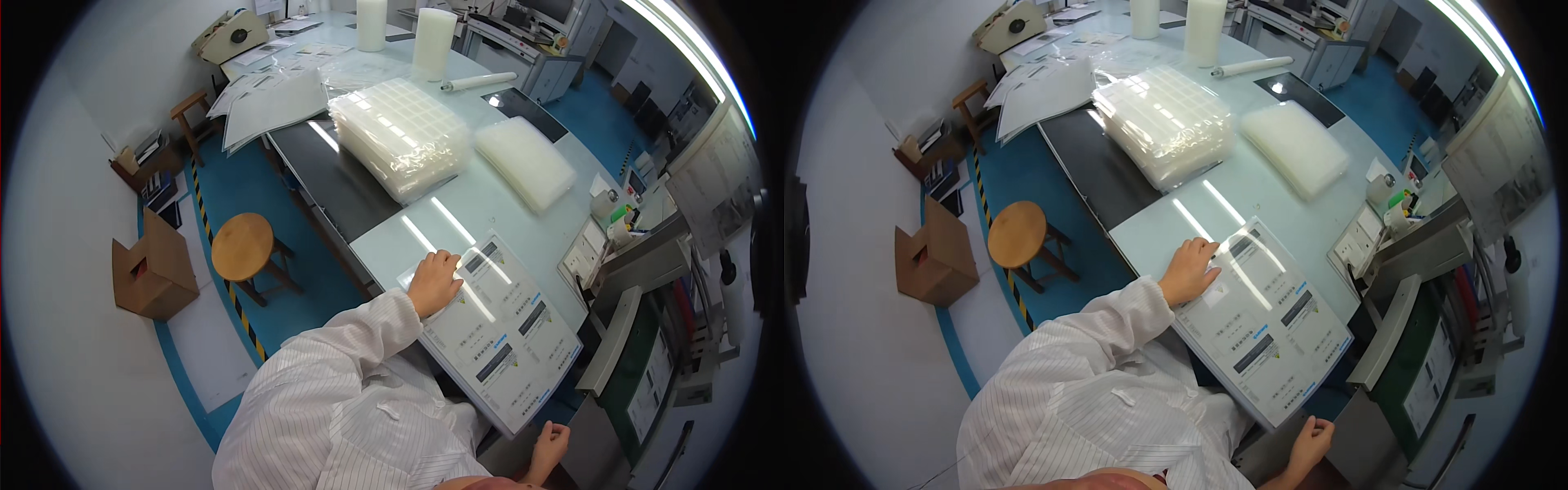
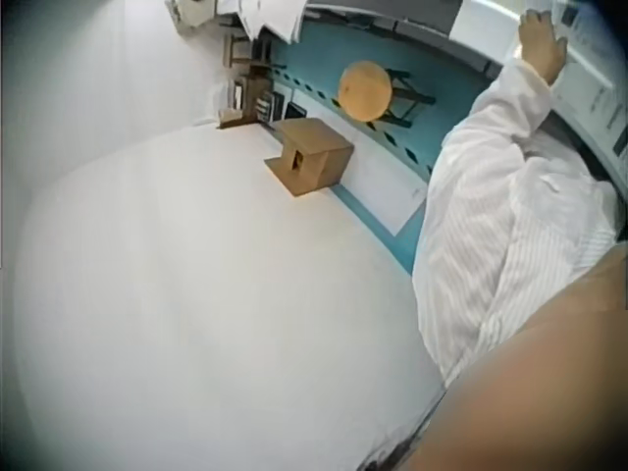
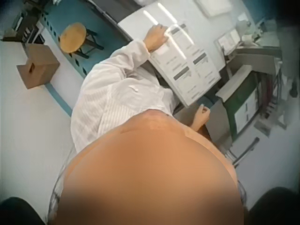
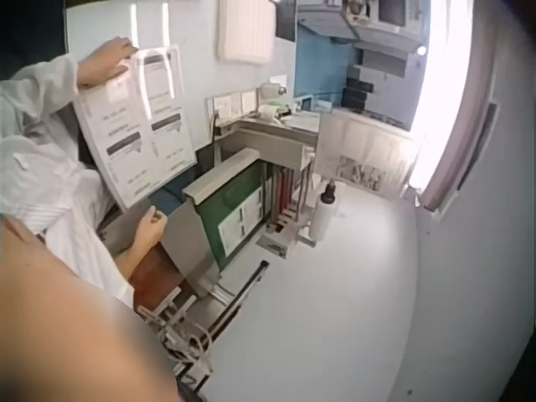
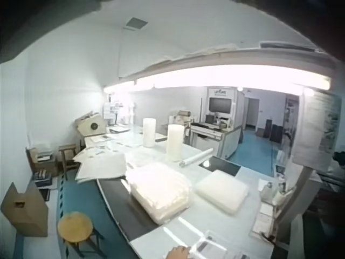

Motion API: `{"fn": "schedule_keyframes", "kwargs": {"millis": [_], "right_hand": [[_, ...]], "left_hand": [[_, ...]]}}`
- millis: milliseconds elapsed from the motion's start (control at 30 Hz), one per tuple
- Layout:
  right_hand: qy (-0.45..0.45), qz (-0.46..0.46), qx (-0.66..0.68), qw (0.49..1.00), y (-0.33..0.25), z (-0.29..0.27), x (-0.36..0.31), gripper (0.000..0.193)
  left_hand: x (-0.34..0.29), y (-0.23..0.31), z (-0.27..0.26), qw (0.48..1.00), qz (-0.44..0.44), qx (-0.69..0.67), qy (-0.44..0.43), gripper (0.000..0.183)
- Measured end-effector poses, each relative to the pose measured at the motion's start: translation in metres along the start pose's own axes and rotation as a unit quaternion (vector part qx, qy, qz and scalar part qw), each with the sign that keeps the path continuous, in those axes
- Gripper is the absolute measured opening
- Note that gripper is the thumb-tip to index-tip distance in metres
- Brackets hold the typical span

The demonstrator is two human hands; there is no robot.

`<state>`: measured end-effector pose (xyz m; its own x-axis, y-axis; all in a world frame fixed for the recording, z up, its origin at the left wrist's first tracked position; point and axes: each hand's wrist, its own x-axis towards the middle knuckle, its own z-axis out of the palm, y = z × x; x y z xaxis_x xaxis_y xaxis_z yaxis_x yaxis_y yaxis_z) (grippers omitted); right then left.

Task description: Inspecting and processing plastic sheets or films at a manufacturing workstation.

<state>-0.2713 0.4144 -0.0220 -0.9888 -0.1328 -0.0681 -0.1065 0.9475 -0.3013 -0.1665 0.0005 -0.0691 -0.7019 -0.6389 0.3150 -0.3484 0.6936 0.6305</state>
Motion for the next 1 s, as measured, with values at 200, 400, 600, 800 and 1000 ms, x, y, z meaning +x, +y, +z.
{"fn": "schedule_keyframes", "kwargs": {"millis": [200,400,600,800,1000], "right_hand": [[0.057,0.096,0.436,0.893,0.049,-0.019,0.065,0.038],[0.140,0.161,0.742,0.635,0.167,-0.017,0.145,0.055],[0.196,0.253,0.826,0.464,0.224,-0.008,0.175,0.066],[0.210,0.261,0.833,0.440,0.187,-0.009,0.180,0.063],[0.341,0.317,0.791,0.397,0.184,-0.026,0.165,0.059]], "left_hand": [[-0.011,-0.003,-0.004,0.999,0.016,-0.026,0.031,0.042],[-0.006,-0.004,0.002,0.998,0.052,-0.027,0.027,0.040],[0.005,-0.007,0.009,0.995,0.087,-0.013,0.037,0.038],[0.005,-0.019,0.016,0.992,0.121,0.020,0.011,0.038],[0.003,-0.007,0.018,0.993,0.110,0.022,-0.040,0.038]]}}
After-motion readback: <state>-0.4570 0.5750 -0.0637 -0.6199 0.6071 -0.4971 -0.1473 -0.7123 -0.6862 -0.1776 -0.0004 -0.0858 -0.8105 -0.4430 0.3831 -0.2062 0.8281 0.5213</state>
